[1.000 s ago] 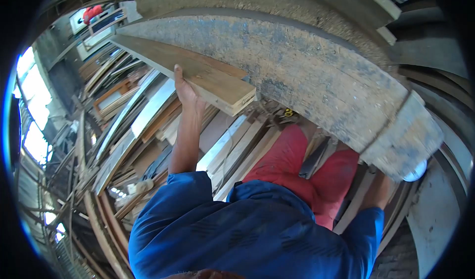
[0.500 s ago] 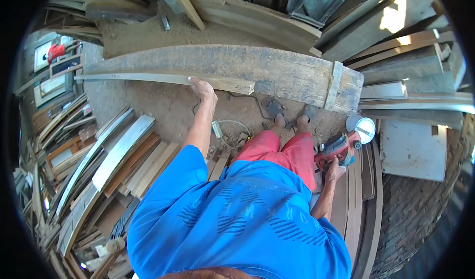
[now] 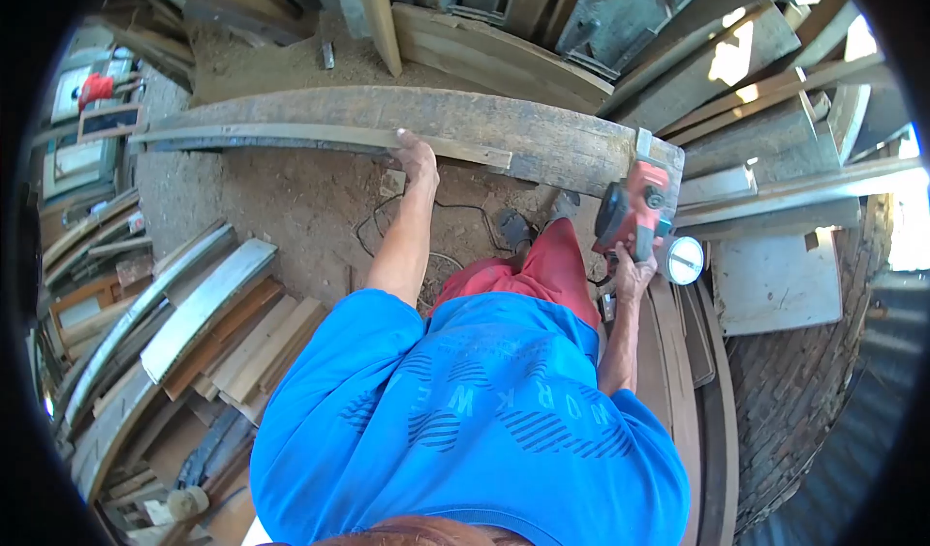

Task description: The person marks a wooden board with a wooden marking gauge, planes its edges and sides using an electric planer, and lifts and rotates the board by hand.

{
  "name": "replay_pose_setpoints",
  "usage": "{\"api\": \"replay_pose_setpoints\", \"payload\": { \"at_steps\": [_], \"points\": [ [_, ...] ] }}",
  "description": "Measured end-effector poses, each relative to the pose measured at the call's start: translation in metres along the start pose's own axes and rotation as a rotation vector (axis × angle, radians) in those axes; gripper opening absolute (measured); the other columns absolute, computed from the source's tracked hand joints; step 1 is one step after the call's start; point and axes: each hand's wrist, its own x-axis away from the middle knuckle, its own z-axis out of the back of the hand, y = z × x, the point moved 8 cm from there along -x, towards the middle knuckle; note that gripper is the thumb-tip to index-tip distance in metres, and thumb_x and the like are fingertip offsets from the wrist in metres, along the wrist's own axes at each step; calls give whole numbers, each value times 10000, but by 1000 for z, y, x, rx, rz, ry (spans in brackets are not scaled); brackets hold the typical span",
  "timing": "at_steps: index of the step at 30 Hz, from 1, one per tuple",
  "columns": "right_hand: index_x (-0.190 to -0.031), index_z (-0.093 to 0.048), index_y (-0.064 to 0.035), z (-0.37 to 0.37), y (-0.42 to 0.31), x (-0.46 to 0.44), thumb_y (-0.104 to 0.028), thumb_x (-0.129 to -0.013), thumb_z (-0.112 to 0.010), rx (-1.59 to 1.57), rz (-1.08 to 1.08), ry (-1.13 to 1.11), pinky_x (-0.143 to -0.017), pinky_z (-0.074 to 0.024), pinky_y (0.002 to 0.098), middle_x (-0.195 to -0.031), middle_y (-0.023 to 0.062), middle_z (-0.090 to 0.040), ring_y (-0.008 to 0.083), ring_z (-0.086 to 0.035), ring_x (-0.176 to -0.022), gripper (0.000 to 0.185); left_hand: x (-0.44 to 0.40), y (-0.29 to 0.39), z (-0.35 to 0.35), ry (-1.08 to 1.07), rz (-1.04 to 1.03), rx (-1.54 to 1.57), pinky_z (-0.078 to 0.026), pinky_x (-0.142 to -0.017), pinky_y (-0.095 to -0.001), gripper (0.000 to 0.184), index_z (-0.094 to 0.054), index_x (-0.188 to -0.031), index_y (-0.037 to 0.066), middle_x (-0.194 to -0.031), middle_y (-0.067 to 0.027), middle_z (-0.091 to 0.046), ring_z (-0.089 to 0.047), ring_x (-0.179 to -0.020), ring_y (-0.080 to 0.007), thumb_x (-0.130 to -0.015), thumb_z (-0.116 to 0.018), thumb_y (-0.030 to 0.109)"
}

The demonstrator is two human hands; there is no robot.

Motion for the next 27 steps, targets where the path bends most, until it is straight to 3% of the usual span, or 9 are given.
{"api": "replay_pose_setpoints", "payload": {
  "at_steps": [4,5,9,14,18,19,22,23,27],
  "points": [
    [-927,-685,-35,-51,-17,-4,-40,-846,-762,201,55,-246,-669,-476,284,-798,-29,-618,86,-564,-733,112,-2,8,16,-236,184,-25,-473,-1072,-470,857,-197,-1602,-5,-1488,-298,-493,-552,-1320,-414,-1034,-494,563],
    [-924,-687,-32,-61,-22,-4,-39,-837,-759,234,56,-300,-665,-483,290,-788,-26,-619,90,-566,-726,113,-6,11,22,-256,151,3,-529,-983,-429,913,-181,-1619,21,-1477,-277,-517,-589,-1276,-370,-994,-606,533],
    [-897,-675,-39,-84,-11,-7,-39,-825,-756,268,-74,-411,-626,-476,297,-763,-28,-608,87,-553,-674,108,-59,-40,23,-141,110,-147,-595,-859,-461,931,-159,-1638,82,-1506,-229,-490,-586,-1272,-338,-971,-688,460],
    [-931,-680,-37,-88,-17,-6,-23,-818,-757,245,-139,-481,-621,-478,296,-739,-25,-594,86,-559,-669,137,-19,-4,29,-208,268,-13,-584,-841,-587,898,-125,-1647,130,-1563,-201,-423,-558,-1297,-395,-998,-656,451],
    [-1005,-678,15,-90,-4,-14,-128,-814,-770,463,-42,-568,-641,-518,354,-787,71,-676,168,-624,-670,255,-27,-14,23,-222,295,-21,-589,-845,-598,855,-141,-1645,171,-1564,-187,-425,-565,-1288,-401,-1009,-636,457],
    [-1048,-670,39,-99,-42,-10,-193,-814,-766,558,-76,-631,-694,-535,389,-819,134,-698,220,-668,-738,344,-29,-16,21,-230,310,-4,-596,-849,-588,822,-169,-1638,166,-1560,-191,-427,-576,-1273,-404,-1017,-627,449],
    [-1048,-666,45,-104,-50,-30,-221,-818,-756,619,242,-582,-694,-539,408,-779,145,-685,247,-674,-728,363,-26,-13,24,-237,324,-33,-599,-847,-584,757,-232,-1614,176,-1534,-193,-454,-580,-1272,-403,-1021,-626,433],
    [-1039,-661,50,-103,-25,-43,-260,-820,-760,578,50,-673,-697,-539,434,-779,170,-683,295,-671,-707,392,-23,-8,25,-221,296,-45,-610,-809,-563,689,-291,-1585,189,-1467,-188,-512,-627,-1188,-381,-1026,-624,414],
    [-1057,-654,55,-126,-85,-51,-286,-840,-766,684,-18,-826,-775,-528,475,-861,202,-699,360,-675,-794,420,-25,-11,26,-206,319,-72,-606,-686,-492,630,-339,-1557,190,-1306,-170,-609,-689,-951,-314,-1033,-617,402]
  ]
}}
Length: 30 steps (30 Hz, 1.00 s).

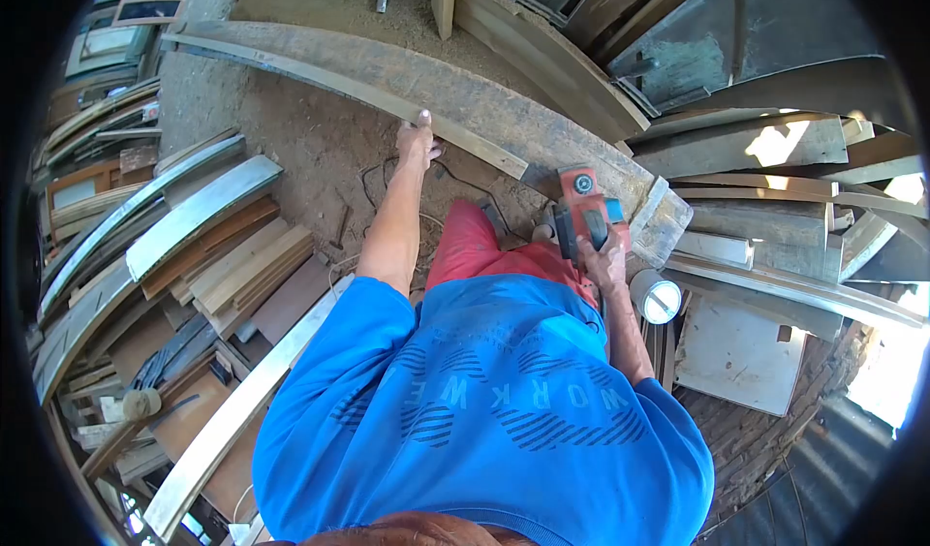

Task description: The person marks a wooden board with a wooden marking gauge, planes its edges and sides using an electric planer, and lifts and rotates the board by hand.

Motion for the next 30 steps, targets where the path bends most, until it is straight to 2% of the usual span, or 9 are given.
{"api": "replay_pose_setpoints", "payload": {
  "at_steps": [4,8,9,11,12,15,21,25,30],
  "points": [
    [-1291,-567,83,17,-22,-16,-334,-869,-744,104,114,117,-921,-509,473,-1078,291,-688,404,-674,-1031,619,-2,-2,0,8,-33,22,-596,-661,-470,587,-371,-1519,171,-1224,-165,-641,-703,-887,-301,-1037,-608,406],
    [-1099,-666,31,17,2,-48,-221,-865,-755,198,240,326,-765,-528,437,-888,166,-671,288,-670,-823,355,15,9,-1,-48,-3,50,-591,-636,-439,561,-402,-1465,114,-1167,-163,-660,-715,-790,-292,-1040,-597,423],
    [-1143,-648,51,11,8,-54,-240,-865,-751,165,131,250,-782,-536,442,-910,196,-689,308,-689,-852,415,19,10,-1,-67,-1,56,-590,-625,-425,561,-409,-1450,93,-1153,-164,-665,-718,-762,-288,-1041,-594,429],
    [-1232,-611,89,11,-1,-53,-277,-865,-744,103,-84,103,-815,-551,452,-955,254,-725,348,-729,-910,535,12,6,-1,-113,37,45,-590,-782,-531,615,-338,-1516,132,-1275,-195,-619,-727,-843,-356,-1045,-580,445],
    [-1120,-662,66,12,-11,-48,-234,-846,-759,91,-117,121,-711,-550,422,-821,177,-717,268,-704,-745,418,10,5,-3,-140,55,44,-590,-860,-584,645,-303,-1549,152,-1335,-211,-596,-732,-883,-390,-1047,-573,453],
    [-1030,-688,35,17,-5,-54,-219,-827,-779,134,39,279,-687,-537,406,-797,142,-699,222,-658,-706,337,10,9,0,-96,-5,38,-537,-479,-348,580,-505,-1318,-42,-1023,-176,-714,-720,-638,-245,-1033,-604,452],
    [-1056,-703,-16,18,7,-53,-240,-806,-792,192,5,418,-788,-543,424,-857,159,-726,287,-707,-813,347,20,20,5,-121,-88,-9,-504,-415,-325,586,-529,-1298,-75,-980,-195,-730,-720,-598,-235,-1027,-618,437],
    [-1134,-718,-39,21,8,-51,-281,-798,-787,297,-47,474,-837,-551,455,-955,226,-748,373,-737,-913,420,12,15,1,-196,-70,-57,-622,-586,-389,661,-432,-1404,-67,-1071,-207,-714,-740,-659,-238,-1027,-613,446],
    [-1185,-714,-47,16,-4,-38,-286,-794,-784,316,-114,490,-835,-554,461,-963,240,-750,407,-733,-940,463,10,20,0,-170,-172,-28,-562,-484,-337,772,-289,-1484,-127,-994,-242,-733,-736,-630,-251,-1024,-623,394]
  ]
}}
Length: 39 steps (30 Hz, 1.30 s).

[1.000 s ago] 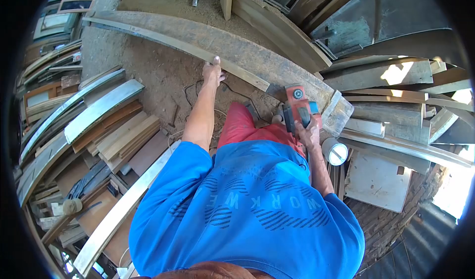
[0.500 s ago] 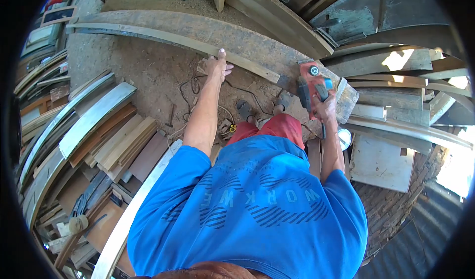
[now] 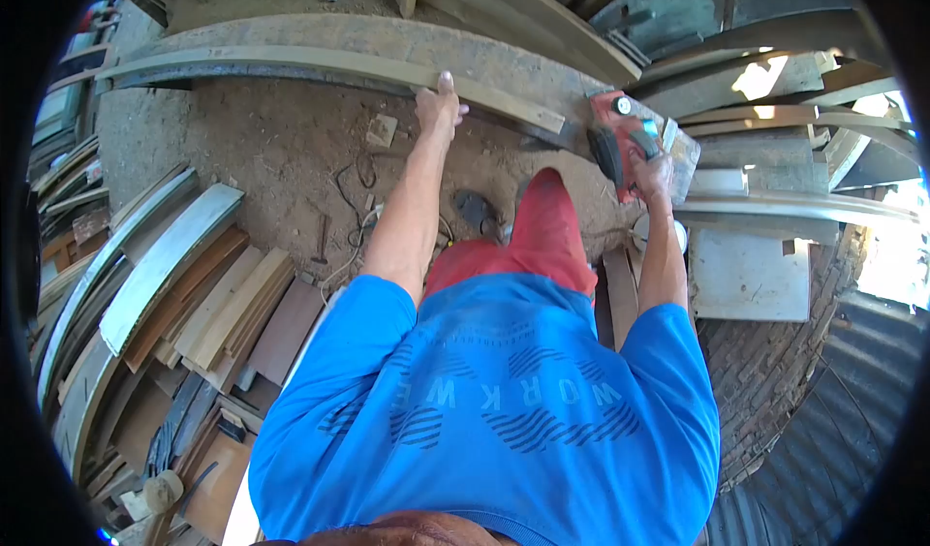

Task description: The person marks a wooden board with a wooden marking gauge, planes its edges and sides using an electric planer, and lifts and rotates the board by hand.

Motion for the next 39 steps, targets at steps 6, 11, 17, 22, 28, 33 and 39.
{"api": "replay_pose_setpoints", "payload": {
  "at_steps": [6,11,17,22,28,33,39],
  "points": [
    [-1217,-702,-38,-1,6,-8,-337,-805,-788,181,48,89,-860,-559,493,-1002,269,-741,431,-725,-995,517,-8,-15,-6,-21,-33,-8,-619,-581,-375,914,-117,-1575,-110,-1045,-312,-712,-758,-706,-305,-1016,-630,401],
    [-1218,-719,-24,-11,27,-19,-386,-818,-797,185,24,62,-846,-560,505,-980,270,-746,420,-735,-973,545,7,-3,4,34,-15,-73,-635,-651,-396,998,-43,-1581,-119,-998,-307,-723,-761,-702,-308,-1010,-612,468],
    [-1178,-730,-7,-5,14,-11,-358,-851,-791,139,49,95,-844,-552,489,-995,251,-751,401,-734,-966,484,6,-5,1,1,5,-49,-639,-656,-390,991,-29,-1596,-87,-1023,-329,-717,-760,-701,-317,-1012,-603,471],
    [-1328,-660,-20,-4,4,-5,-386,-865,-791,127,-2,28,-1012,-492,452,-1219,229,-714,358,-665,-1182,605,5,-3,3,-11,24,-58,-625,-793,-426,1013,-24,-1591,-96,-1075,-346,-703,-757,-786,-370,-1002,-599,493],
    [-1385,-627,-36,3,-22,5,-338,-879,-788,141,-44,-26,-1091,-445,411,-1298,205,-682,338,-613,-1261,611,-11,-26,-6,60,8,-126,-521,-1028,-492,1004,-30,-1603,-68,-1219,-399,-634,-643,-1159,-494,-997,-587,506],
    [-1351,-643,-35,-13,0,-4,-258,-862,-804,-139,-88,-165,-949,-497,373,-1181,92,-682,234,-625,-1071,561,-2,-16,-1,15,64,-120,-484,-1076,-501,995,-55,-1604,-64,-1300,-410,-586,-600,-1230,-502,-992,-591,509],
    [-1122,-693,-73,-33,0,-5,-174,-892,-746,-551,-119,-330,-522,-480,262,-789,2,-654,91,-588,-597,257,-8,-22,-4,27,19,-91,-485,-1075,-491,994,-115,-1593,-87,-1288,-407,-596,-603,-1231,-495,-981,-614,517]
  ]
}}
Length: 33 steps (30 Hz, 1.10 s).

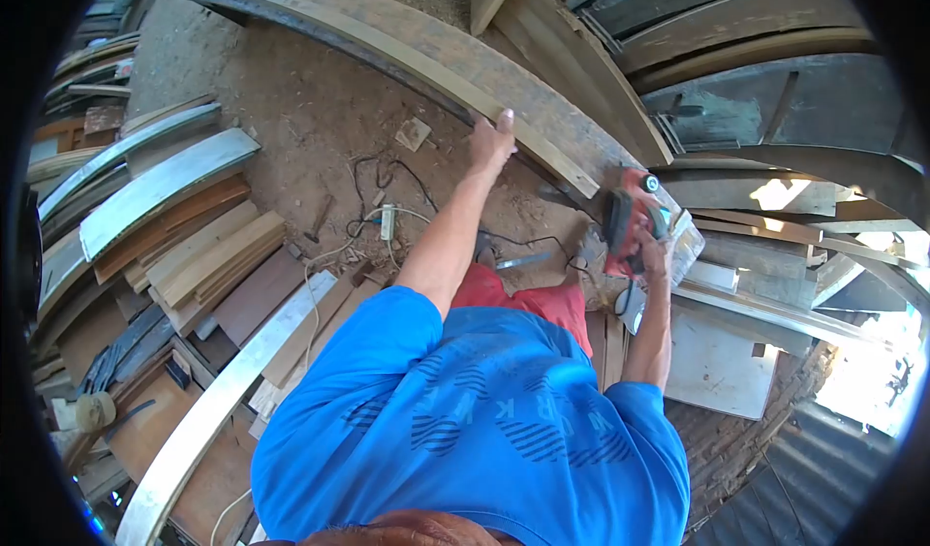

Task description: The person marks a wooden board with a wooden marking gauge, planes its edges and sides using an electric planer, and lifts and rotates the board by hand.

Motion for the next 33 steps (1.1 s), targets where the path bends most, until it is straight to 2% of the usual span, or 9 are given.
{"api": "replay_pose_setpoints", "payload": {
  "at_steps": [8,12,15,19,23,25,28,31,33],
  "points": [
    [-1080,-670,-4,-38,-141,46,-235,-886,-732,-224,217,-297,-526,-477,270,-646,6,-576,108,-571,-557,309,9,9,9,177,-12,36,-544,-991,-445,909,-272,-1575,-51,-1283,-332,-643,-693,-1124,-401,-964,-654,503],
    [-1081,-614,8,-18,-182,42,-287,-942,-691,241,439,-455,-526,-467,273,-711,4,-581,98,-548,-567,335,45,0,-3,141,6,277,-489,-1068,-465,808,-400,-1522,-54,-1375,-299,-610,-642,-1224,-419,-952,-682,445],
    [-1055,-594,3,-16,-199,50,-391,-1004,-640,205,426,-642,-504,-455,276,-711,10,-574,94,-537,-554,399,80,-66,-31,361,-139,-95,-571,-902,-395,715,-490,-1486,-14,-1296,-245,-681,-696,-1148,-315,-936,-733,373],
    [-983,-559,-23,-29,-208,59,-430,-1060,-548,296,409,-879,-465,-439,282,-684,9,-554,93,-529,-536,415,195,-84,-117,-70,15,-205,-537,-980,-435,740,-517,-1454,-14,-1250,-265,-691,-690,-1155,-357,-896,-745,416],
    [-961,-557,-24,-47,-195,56,-421,-1073,-514,284,417,-962,-452,-436,283,-673,6,-542,95,-524,-509,414,232,-122,-227,-301,-171,-165,-501,-995,-535,548,-564,-1326,6,-1201,-283,-679,-654,-1124,-445,-890,-630,332],
    [-970,-565,-19,-50,-183,59,-424,-1068,-523,319,327,-975,-462,-445,283,-677,6,-542,95,-531,-524,418,266,-81,-237,-387,-120,-306,-483,-1046,-512,600,-530,-1390,16,-1312,-298,-626,-603,-1223,-454,-883,-633,320],
    [-994,-581,-11,-53,-170,55,-439,-1046,-557,317,320,-1017,-507,-470,282,-676,4,-545,95,-547,-566,431,281,-49,-262,-591,-353,-513,-425,-1108,-505,613,-516,-1430,50,-1407,-277,-574,-542,-1326,-413,-864,-621,261],
    [-1004,-598,3,-65,-169,47,-433,-1035,-568,342,410,-993,-523,-478,311,-665,16,-566,112,-560,-569,438,278,-93,-321,-661,-629,-448,-354,-1130,-570,590,-542,-1434,113,-1450,-214,-523,-457,-1394,-386,-855,-607,208],
    [-1016,-608,13,-85,-176,38,-433,-1027,-573,409,476,-973,-535,-485,331,-660,31,-582,131,-572,-571,447,272,-105,-330,-736,-558,-441,-333,-1138,-563,588,-540,-1436,137,-1463,-184,-506,-443,-1397,-356,-853,-596,189]
  ]
}}
